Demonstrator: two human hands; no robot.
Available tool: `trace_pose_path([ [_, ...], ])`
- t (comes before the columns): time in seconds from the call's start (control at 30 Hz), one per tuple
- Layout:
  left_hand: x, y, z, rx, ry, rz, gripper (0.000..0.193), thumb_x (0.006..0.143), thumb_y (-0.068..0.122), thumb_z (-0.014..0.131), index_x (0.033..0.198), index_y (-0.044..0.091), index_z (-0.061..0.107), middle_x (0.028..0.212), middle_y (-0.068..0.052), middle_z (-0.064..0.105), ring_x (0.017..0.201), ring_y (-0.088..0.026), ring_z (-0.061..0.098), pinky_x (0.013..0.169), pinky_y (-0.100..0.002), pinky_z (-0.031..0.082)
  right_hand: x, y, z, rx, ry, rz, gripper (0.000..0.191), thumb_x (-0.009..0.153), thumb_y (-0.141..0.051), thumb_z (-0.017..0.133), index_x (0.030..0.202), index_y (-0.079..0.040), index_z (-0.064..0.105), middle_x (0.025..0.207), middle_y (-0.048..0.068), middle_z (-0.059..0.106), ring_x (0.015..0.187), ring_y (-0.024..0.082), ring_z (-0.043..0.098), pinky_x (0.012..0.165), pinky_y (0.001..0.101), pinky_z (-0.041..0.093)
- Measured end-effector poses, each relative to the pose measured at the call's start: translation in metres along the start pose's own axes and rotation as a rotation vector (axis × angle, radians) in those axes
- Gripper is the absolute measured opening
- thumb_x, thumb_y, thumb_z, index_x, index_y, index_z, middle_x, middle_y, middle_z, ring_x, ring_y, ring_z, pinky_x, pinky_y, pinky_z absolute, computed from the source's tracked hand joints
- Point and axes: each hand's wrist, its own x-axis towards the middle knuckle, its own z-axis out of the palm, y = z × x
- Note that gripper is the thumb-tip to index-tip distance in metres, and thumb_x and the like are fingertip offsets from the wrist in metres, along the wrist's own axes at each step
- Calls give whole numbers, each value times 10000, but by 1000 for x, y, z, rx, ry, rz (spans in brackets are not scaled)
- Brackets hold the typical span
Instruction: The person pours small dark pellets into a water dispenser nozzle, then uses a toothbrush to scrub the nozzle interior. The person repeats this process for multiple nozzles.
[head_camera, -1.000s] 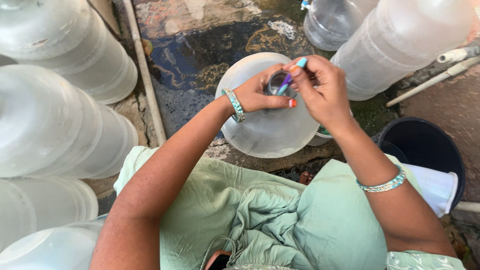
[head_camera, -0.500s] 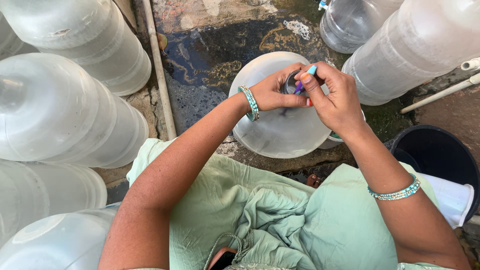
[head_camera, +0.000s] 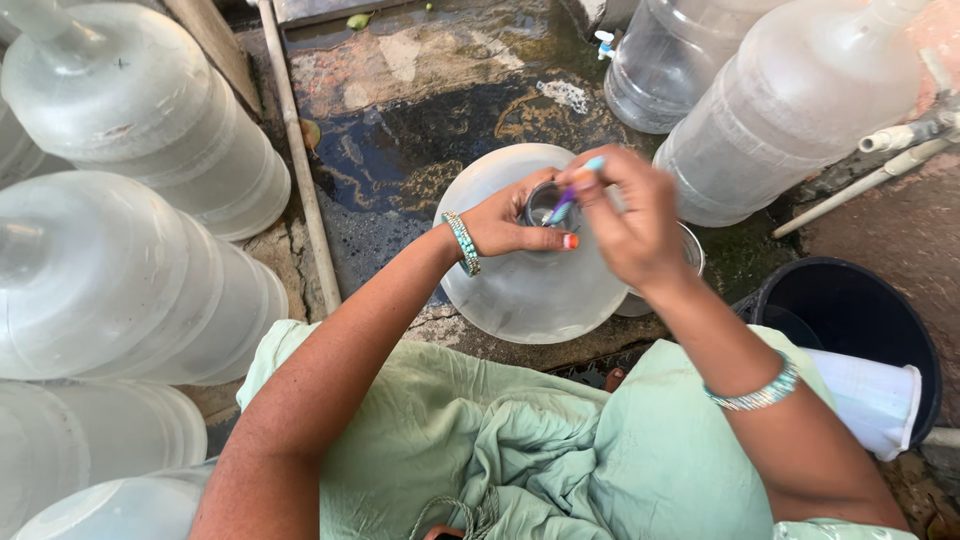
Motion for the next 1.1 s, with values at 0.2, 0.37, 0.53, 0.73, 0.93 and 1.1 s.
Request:
trace_pose_path([
  [0.2,2,-6,-2,48,6,24,616,879,247,878,1380,109,548,1239,-12,597,1231,-133,551,1142,-341,423,7,1,-1,5,-82,7,291,1092,-255,584,1027,4,701,975,86,718,882,153,696,789,307,531],
  [0.37,1,-5,-3,41,26,-23,597,838,261,876,1336,122,579,1254,10,620,1230,-118,580,1115,-331,439,-2,-45,-45,-24,58,-31,334,1143,-294,568,1065,7,690,941,79,708,843,131,658,795,273,508],
  [0.53,4,-10,-5,-19,21,-101,656,829,237,915,1363,116,554,1170,-21,631,1155,-133,580,1091,-340,455,0,-6,-13,9,-14,-20,304,1117,-255,573,1031,12,689,997,99,708,901,184,678,825,312,531],
  [0.73,6,-13,-3,-7,-9,58,786,813,218,885,1466,129,457,1339,2,592,1298,-113,515,1171,-338,362,2,10,4,-57,-110,-41,286,1093,-244,587,1029,13,695,977,107,712,884,194,695,793,315,531],
  [0.93,9,-4,-1,36,6,-38,676,844,278,874,1395,114,518,1302,-10,621,1287,-140,565,1151,-336,412,-3,-24,-38,59,61,-13,329,1145,-288,577,1047,7,685,968,72,701,847,122,653,783,265,508],
  [1.1,13,-10,-1,39,20,-10,731,881,292,861,1449,101,441,1317,-54,579,1292,-170,523,1142,-348,407,5,6,-12,20,-8,40,299,1120,-261,584,1050,10,688,973,88,715,843,133,657,768,287,514],
])
